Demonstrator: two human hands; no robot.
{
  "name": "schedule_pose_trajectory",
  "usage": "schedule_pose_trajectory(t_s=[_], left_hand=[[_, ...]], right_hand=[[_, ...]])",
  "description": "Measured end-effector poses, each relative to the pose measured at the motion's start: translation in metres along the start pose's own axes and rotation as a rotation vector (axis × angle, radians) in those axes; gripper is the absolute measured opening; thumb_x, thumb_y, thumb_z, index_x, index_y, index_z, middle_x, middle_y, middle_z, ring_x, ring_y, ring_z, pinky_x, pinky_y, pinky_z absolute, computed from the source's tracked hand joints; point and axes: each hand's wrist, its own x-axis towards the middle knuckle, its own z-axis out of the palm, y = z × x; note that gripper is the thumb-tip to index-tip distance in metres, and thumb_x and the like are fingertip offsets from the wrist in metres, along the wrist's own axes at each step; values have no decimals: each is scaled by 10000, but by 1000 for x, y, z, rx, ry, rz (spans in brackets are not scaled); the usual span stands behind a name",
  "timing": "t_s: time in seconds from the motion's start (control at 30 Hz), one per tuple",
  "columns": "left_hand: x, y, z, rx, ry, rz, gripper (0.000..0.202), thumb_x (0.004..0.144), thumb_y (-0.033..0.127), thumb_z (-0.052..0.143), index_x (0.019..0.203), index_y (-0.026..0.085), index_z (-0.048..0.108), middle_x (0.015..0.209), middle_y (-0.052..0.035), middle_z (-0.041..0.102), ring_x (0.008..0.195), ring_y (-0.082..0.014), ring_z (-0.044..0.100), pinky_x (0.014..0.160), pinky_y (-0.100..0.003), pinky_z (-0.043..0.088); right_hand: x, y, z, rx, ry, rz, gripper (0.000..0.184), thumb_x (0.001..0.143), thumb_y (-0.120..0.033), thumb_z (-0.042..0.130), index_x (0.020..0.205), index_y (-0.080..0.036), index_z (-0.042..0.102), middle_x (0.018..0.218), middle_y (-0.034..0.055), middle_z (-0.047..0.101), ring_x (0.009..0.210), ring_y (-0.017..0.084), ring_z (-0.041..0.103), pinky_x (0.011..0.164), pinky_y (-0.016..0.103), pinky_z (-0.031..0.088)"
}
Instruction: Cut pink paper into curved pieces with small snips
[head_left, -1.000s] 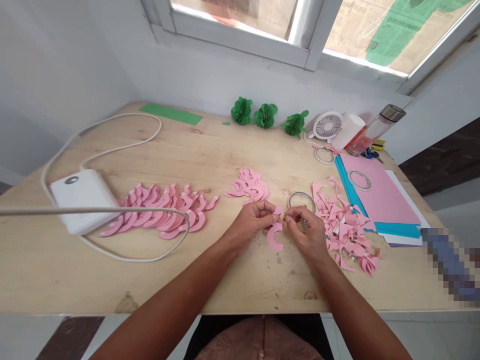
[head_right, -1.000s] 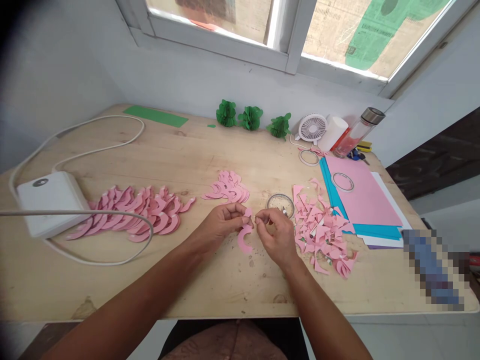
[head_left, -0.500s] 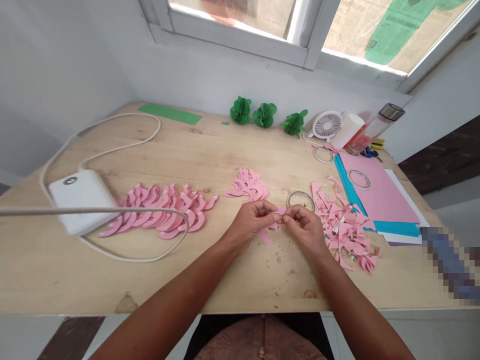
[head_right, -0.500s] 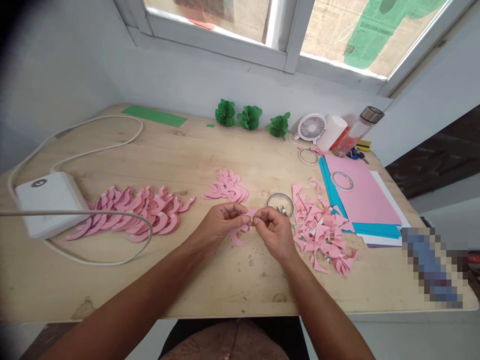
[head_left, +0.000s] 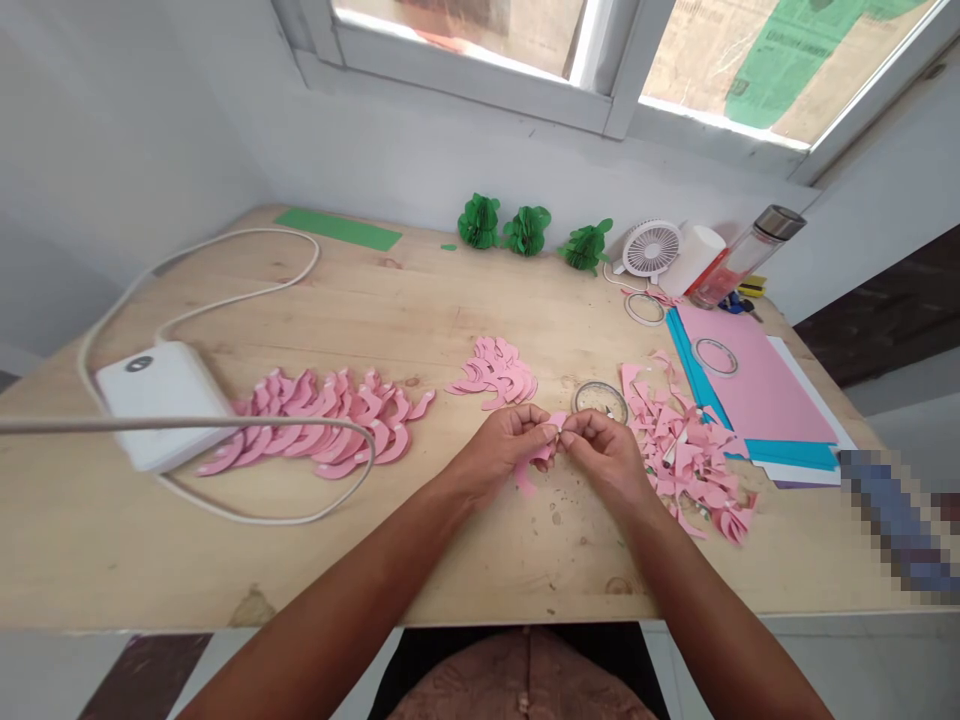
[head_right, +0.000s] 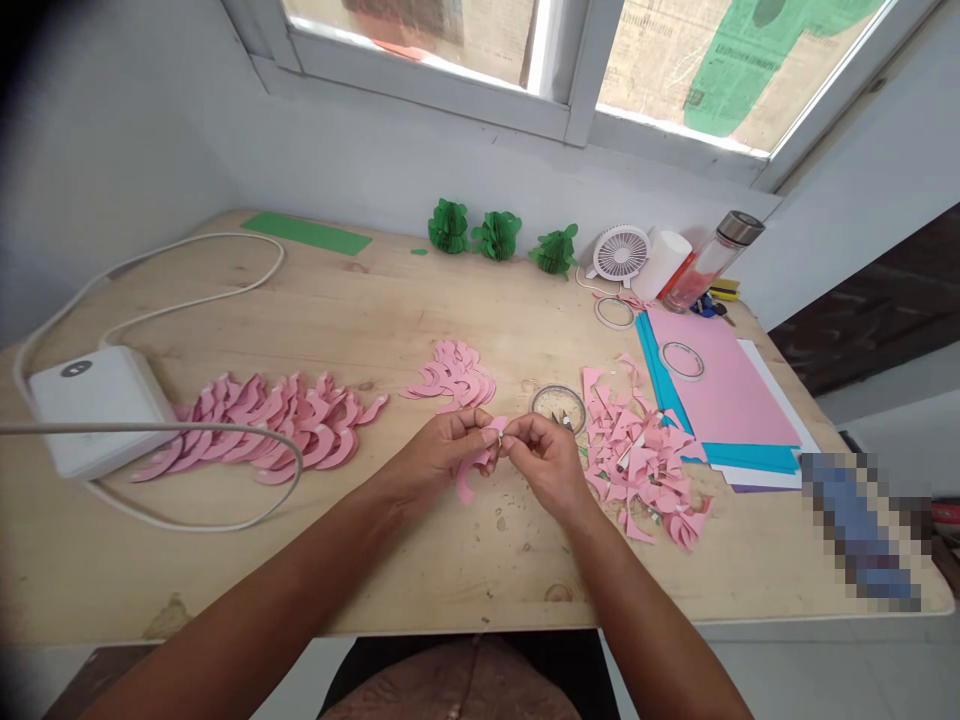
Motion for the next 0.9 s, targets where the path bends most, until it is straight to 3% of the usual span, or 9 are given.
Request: schedule_pose_trajectory(t_s=[0.37,0.53,0.9], left_hand=[[0,0,1,-151,-16,-77,209,724,295,657,690,128,537,617,-4,558,546,-82,519,569,-226,416],[0,2,-2,-173,63,-74,198,719,281,660,717,134,527,607,-7,570,530,-80,517,552,-216,418],[1,1,2,30,182,22,242,666,296,692,822,131,608,628,-30,648,539,-102,544,556,-234,457]], right_hand=[[0,-3,3,25,19,34,182,747,-354,613,682,-201,537,572,-18,601,547,135,576,591,283,464],[0,4,-4,-30,169,63,109,716,-277,632,712,-184,574,601,-24,596,543,95,506,544,221,392],[1,9,-7,-13,184,61,86,720,-262,616,734,-185,581,616,-15,600,556,99,487,539,217,360]])
